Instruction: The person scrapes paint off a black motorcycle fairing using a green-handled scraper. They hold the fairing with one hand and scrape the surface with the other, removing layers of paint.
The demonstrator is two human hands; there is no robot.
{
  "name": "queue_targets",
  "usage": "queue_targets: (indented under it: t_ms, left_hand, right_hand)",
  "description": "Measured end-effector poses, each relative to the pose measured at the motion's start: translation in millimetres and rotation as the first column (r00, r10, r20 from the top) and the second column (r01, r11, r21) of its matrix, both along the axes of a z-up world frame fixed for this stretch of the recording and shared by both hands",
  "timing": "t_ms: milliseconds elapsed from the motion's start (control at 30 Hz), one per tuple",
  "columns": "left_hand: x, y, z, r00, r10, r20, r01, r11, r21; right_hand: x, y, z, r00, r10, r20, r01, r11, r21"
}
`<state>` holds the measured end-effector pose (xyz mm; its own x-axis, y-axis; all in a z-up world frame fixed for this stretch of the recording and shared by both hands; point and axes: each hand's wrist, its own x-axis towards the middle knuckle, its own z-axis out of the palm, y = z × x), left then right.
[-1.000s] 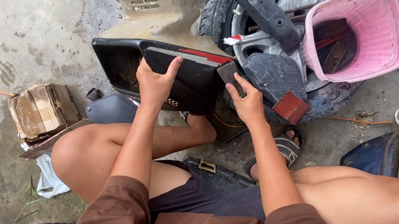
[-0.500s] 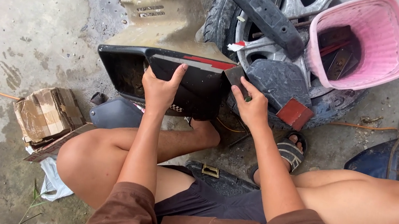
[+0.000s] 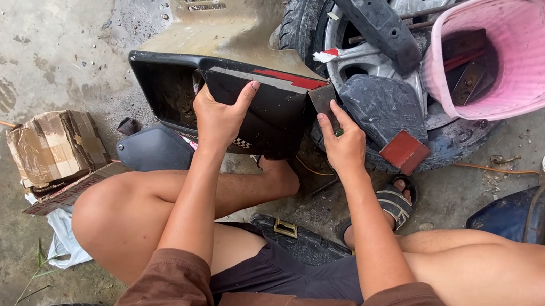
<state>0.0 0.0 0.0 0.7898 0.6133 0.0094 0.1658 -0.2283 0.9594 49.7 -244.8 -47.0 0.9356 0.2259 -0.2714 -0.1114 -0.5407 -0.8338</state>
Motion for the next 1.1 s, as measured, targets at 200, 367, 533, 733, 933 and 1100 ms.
queue_targets:
  t_ms: [200, 367, 533, 733, 933, 1100]
  left_hand:
    - [-1.6, -2.9, 2.1, 1.0, -0.009, 0.004, 0.009, 1.0, -0.023]
    - [-2.6, -2.3, 0.0, 1.0, -0.008, 0.0, 0.008, 1.0, -0.008]
    - [-0.8, -5.0, 3.4, 1.0, 0.009, -0.013, -0.009, 1.0, -0.006]
    - [0.5, -4.9, 1.4, 1.0, -0.005, 0.003, 0.005, 1.0, -0.011]
    - [1.4, -2.7, 4.1, 1.0, 0.008, 0.003, -0.008, 0.998, -0.055]
    - [3.8, 0.1, 5.5, 0.998, 0.035, -0.043, -0.037, 0.998, -0.057]
  right_hand:
    - [0.1, 3.3, -2.3, 1.0, -0.004, -0.002, 0.004, 1.0, 0.007]
    - [2.3, 4.4, -12.7, 1.0, -0.001, -0.016, 0.001, 1.0, -0.009]
    - [2.9, 7.4, -13.5, 0.999, -0.017, -0.034, 0.018, 1.0, 0.013]
    - [1.6, 12.1, -26.4, 0.996, -0.085, -0.038, 0.082, 0.995, -0.065]
    - [38.4, 14.8, -65.7, 0.995, -0.085, -0.052, 0.086, 0.996, 0.014]
    - [9.9, 14.1, -17.1, 0.984, -0.098, -0.148, 0.111, 0.99, 0.084]
